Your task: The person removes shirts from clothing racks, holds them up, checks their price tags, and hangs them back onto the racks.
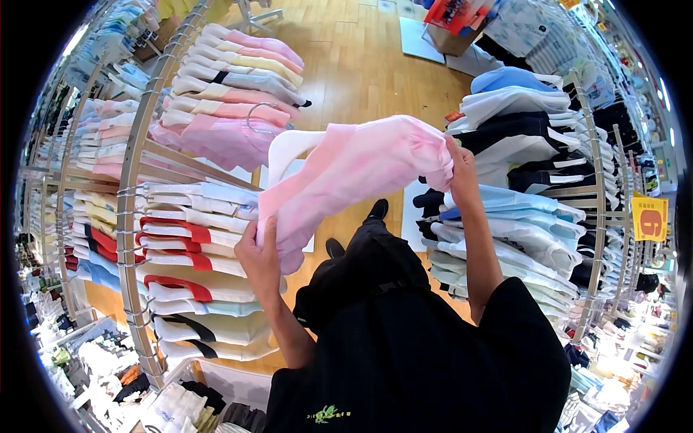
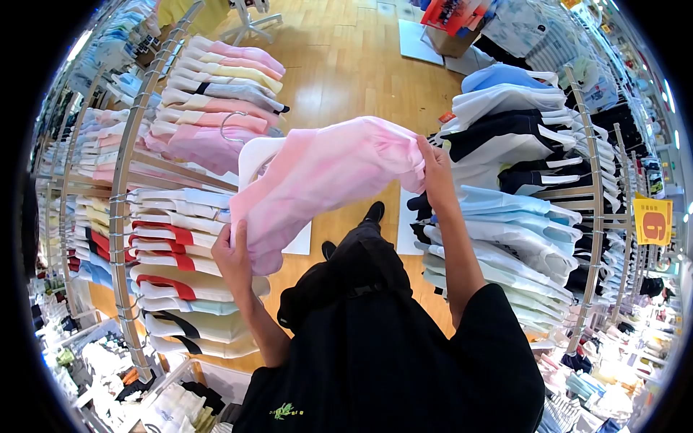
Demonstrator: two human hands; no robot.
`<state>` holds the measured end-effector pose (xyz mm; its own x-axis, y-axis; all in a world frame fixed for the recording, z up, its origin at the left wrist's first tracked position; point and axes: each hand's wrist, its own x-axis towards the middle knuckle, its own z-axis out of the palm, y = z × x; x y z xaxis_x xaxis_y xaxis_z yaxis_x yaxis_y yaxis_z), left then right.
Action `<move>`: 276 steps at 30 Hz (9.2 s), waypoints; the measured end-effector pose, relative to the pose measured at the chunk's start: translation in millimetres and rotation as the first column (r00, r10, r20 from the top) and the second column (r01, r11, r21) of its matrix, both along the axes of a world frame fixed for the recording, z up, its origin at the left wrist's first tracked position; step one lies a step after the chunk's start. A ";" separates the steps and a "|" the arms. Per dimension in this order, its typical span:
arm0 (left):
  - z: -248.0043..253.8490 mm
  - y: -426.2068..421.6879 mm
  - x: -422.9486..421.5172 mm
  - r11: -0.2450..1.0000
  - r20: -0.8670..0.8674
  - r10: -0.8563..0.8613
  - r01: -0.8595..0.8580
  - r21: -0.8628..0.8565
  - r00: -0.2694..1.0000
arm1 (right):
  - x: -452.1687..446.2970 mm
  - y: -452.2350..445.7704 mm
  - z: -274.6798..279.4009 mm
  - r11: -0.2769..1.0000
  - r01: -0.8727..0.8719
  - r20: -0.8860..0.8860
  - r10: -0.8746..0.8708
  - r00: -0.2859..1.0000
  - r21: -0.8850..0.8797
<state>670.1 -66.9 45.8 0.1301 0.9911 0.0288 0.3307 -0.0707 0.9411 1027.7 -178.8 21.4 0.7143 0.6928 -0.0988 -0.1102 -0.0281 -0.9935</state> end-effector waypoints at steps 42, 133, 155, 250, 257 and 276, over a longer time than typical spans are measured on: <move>5.3 -7.9 6.4 0.994 0.073 -0.099 0.102 -0.045 0.992 | -8.5 -3.1 -33.2 0.972 -0.172 -0.056 0.165 0.985 -0.163; -8.8 -0.1 -4.0 0.975 0.124 -0.174 0.189 -0.115 0.977 | -23.1 13.2 -12.1 0.824 -0.141 -0.562 0.489 0.668 0.549; -7.5 2.8 -6.9 0.975 0.038 -0.191 0.194 -0.106 0.981 | -36.5 28.4 30.4 0.915 -0.381 0.047 0.378 0.925 0.131; -63.9 -40.5 0.8 0.860 -0.056 -0.497 0.484 -0.162 0.866 | -156.1 183.9 70.9 0.824 -0.531 0.841 0.421 0.339 -0.199; -66.7 -41.5 -10.0 0.860 -0.034 -0.492 0.479 -0.177 0.870 | -188.0 215.5 53.4 0.831 -0.529 0.865 0.383 0.324 -0.170; -70.1 -52.5 -30.1 0.885 -0.046 -0.418 0.396 -0.245 0.907 | -238.7 280.3 62.6 0.850 -0.516 0.875 0.328 0.356 -0.108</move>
<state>640.0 -119.4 -24.3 0.5144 0.8287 -0.2207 0.4065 -0.0090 0.9136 788.9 101.5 84.0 -0.0259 0.8638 0.5032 0.7493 0.3500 -0.5622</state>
